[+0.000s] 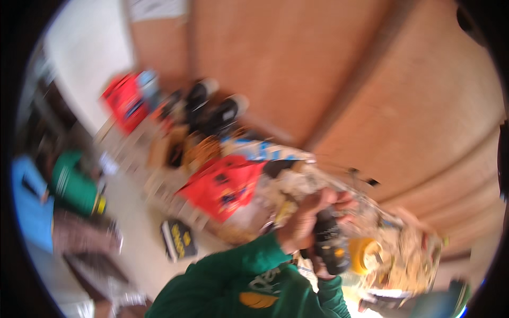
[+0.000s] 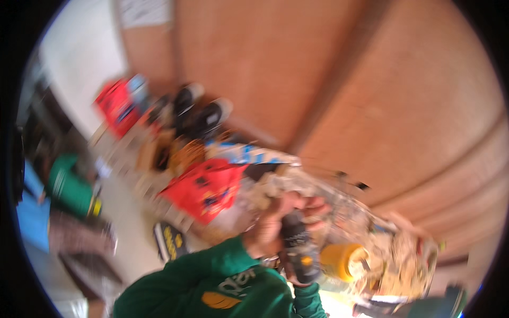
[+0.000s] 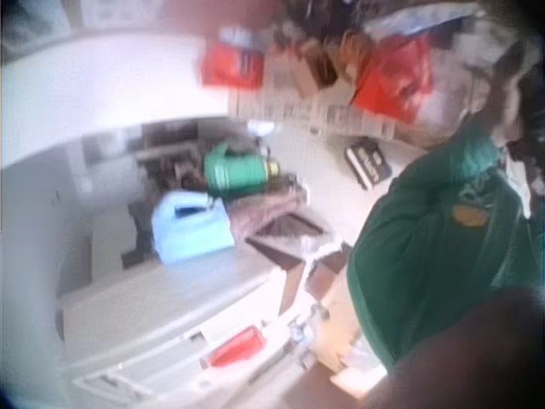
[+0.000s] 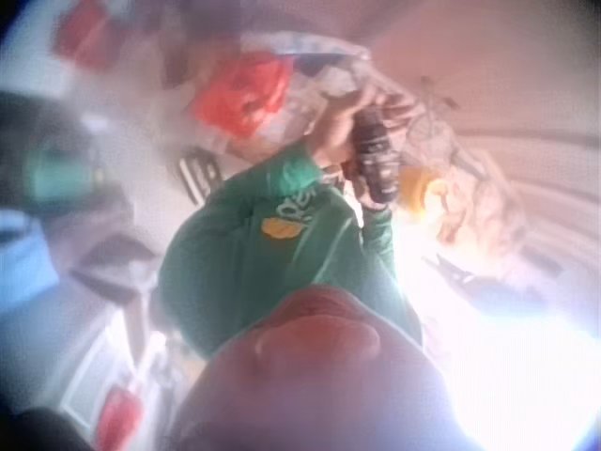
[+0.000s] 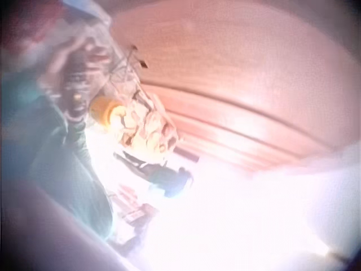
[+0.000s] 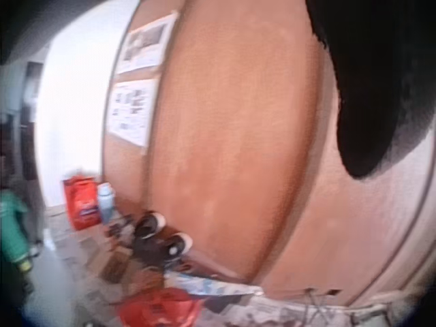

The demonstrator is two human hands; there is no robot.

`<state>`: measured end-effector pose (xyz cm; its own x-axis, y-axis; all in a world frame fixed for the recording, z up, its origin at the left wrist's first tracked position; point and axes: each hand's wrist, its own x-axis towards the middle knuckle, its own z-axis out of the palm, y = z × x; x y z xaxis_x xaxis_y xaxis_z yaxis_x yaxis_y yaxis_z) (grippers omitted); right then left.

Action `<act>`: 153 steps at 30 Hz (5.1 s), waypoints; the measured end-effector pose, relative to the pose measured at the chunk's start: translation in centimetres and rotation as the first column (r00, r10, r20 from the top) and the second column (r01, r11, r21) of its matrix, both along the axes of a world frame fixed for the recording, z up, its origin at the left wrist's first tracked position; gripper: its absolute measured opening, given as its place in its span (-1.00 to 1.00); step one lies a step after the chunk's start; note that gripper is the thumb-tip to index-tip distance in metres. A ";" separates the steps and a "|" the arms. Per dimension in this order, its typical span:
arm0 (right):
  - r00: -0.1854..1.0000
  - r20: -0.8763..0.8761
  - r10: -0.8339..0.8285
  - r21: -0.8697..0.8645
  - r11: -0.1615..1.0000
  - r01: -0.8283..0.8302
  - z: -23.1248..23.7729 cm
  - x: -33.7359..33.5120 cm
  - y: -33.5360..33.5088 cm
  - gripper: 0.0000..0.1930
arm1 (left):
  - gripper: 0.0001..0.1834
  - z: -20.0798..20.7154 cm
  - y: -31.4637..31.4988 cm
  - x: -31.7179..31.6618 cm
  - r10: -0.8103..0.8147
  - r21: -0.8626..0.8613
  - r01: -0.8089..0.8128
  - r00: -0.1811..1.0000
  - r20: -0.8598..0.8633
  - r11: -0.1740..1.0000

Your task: The person uses a cordless drill to drive screws into a wooden panel mounted on a wall. They repeatedly pick up screws, insert them into the drill, and fasten them into the wood. The workspace is cluttered with tools and construction materials.

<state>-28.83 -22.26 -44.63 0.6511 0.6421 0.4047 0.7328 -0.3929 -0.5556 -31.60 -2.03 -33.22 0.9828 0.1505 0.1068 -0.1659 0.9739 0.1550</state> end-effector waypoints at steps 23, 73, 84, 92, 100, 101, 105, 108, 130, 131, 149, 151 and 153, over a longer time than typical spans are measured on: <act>0.956 -0.295 -0.012 0.321 0.941 0.110 8.0 -2.6 1.2 -0.56 | -0.61 1.0 -2.3 2.5 -0.441 0.161 0.416 0.878 0.185 0.895; 0.722 -0.616 -0.315 0.037 0.904 0.425 -1.1 -5.9 -9.9 -0.80 | -0.78 -5.3 28.4 -10.5 0.946 0.986 0.010 0.282 0.159 -0.168; 0.591 -0.737 -0.328 0.000 0.874 0.486 -0.8 -6.1 -7.6 -0.74 | -0.76 -21.7 38.9 -11.8 0.995 0.239 0.967 0.073 0.061 -0.086; 0.470 -0.802 -0.369 -0.086 0.849 0.521 -2.5 -8.5 -8.4 -0.78 | -0.72 -24.7 39.0 -6.0 0.962 0.215 0.940 0.242 0.129 -0.265; 0.727 -0.624 -0.285 0.013 0.927 0.375 5.3 -6.6 -1.8 -0.66 | -0.41 -27.3 54.2 -10.0 0.898 0.255 0.866 0.381 0.220 -0.430; 0.757 -0.593 -0.274 0.003 0.940 0.342 5.0 -6.4 -2.3 -0.64 | -0.42 -27.6 54.3 -10.4 0.905 0.249 0.874 0.375 0.199 -0.417; 0.790 -0.557 -0.256 -0.016 0.954 0.298 3.1 -7.3 -3.6 -0.60 | -0.44 -24.9 56.0 -9.8 0.906 0.245 0.877 0.369 0.207 -0.413; 0.772 -0.570 -0.282 -0.034 0.946 0.321 2.7 -7.6 -5.2 -0.59 | -0.46 -23.9 55.8 -11.5 0.917 0.301 0.872 0.330 0.223 -0.386; 0.807 -0.573 -0.143 0.074 0.972 0.225 4.1 -3.1 -29.5 -0.53 | -0.67 -3.5 16.1 -13.5 0.991 0.991 0.042 0.035 0.127 -0.128; 0.842 -0.481 -0.244 0.028 0.956 0.293 3.9 -3.3 -30.8 -0.49 | -0.72 -5.4 13.7 -13.0 0.961 0.980 -0.041 0.191 0.201 -0.197; 0.617 -0.722 -0.312 0.416 0.517 0.748 -4.7 6.3 -35.6 -0.67 | -0.44 -10.3 -19.0 22.9 0.190 0.612 0.318 0.945 -0.267 -0.724; 0.639 -0.665 -0.386 0.394 0.546 0.739 -4.3 6.1 -35.8 -0.73 | -0.46 -11.7 -19.1 24.5 0.096 0.643 0.357 0.909 -0.405 -0.678; 0.654 -0.613 -0.444 0.377 0.563 0.736 -3.7 5.6 -36.2 -0.73 | -0.49 -13.3 -19.7 25.4 -0.040 0.796 0.291 0.929 -0.367 -0.530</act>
<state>-23.28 -58.49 -48.38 0.9698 -0.2098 0.1241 0.0915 -0.1587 -0.9831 -6.23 -21.75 -46.54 0.9331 -0.2098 -0.2920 0.0943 -0.6408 0.7619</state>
